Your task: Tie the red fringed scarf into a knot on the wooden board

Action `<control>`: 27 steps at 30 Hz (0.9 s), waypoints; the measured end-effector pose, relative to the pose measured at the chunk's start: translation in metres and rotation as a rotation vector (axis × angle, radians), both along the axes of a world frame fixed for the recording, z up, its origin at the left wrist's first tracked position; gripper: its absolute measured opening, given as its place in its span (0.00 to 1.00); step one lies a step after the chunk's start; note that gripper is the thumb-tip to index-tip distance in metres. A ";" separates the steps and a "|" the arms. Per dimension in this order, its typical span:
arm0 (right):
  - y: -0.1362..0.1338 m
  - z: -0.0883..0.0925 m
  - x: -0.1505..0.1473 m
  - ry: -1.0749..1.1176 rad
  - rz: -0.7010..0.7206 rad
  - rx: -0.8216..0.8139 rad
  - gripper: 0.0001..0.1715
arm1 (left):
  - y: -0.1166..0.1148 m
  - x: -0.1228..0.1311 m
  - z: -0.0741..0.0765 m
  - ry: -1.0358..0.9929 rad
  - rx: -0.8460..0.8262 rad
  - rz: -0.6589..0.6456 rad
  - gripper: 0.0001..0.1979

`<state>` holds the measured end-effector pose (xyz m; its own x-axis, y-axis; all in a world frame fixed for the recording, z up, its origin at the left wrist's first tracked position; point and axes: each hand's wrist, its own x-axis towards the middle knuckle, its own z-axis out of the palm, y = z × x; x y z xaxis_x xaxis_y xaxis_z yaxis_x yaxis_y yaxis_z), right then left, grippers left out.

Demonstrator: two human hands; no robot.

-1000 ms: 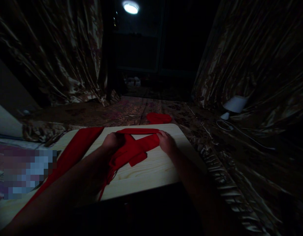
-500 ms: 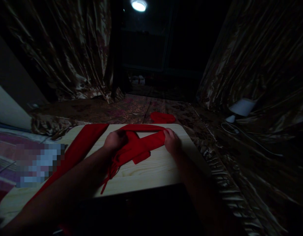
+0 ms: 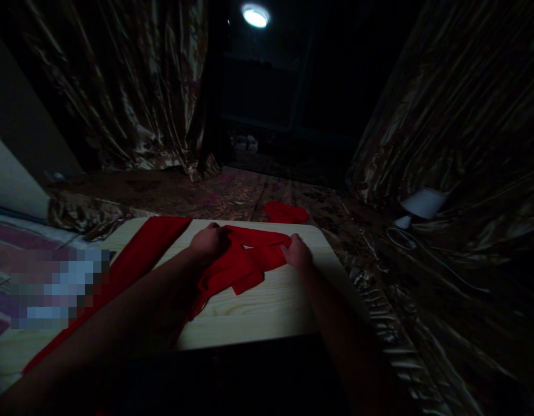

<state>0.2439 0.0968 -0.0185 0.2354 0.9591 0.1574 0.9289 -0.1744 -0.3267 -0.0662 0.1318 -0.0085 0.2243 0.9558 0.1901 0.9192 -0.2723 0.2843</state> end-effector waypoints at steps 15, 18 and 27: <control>0.011 -0.001 0.008 0.036 -0.042 -0.010 0.27 | 0.025 -0.011 -0.006 -0.344 -0.134 0.316 0.27; 0.004 0.006 -0.003 0.031 -0.151 0.060 0.27 | 0.016 -0.008 0.001 -0.333 -0.184 0.371 0.33; -0.081 0.009 -0.062 -0.154 0.795 0.235 0.08 | -0.035 0.015 0.010 -0.053 -0.130 -0.023 0.17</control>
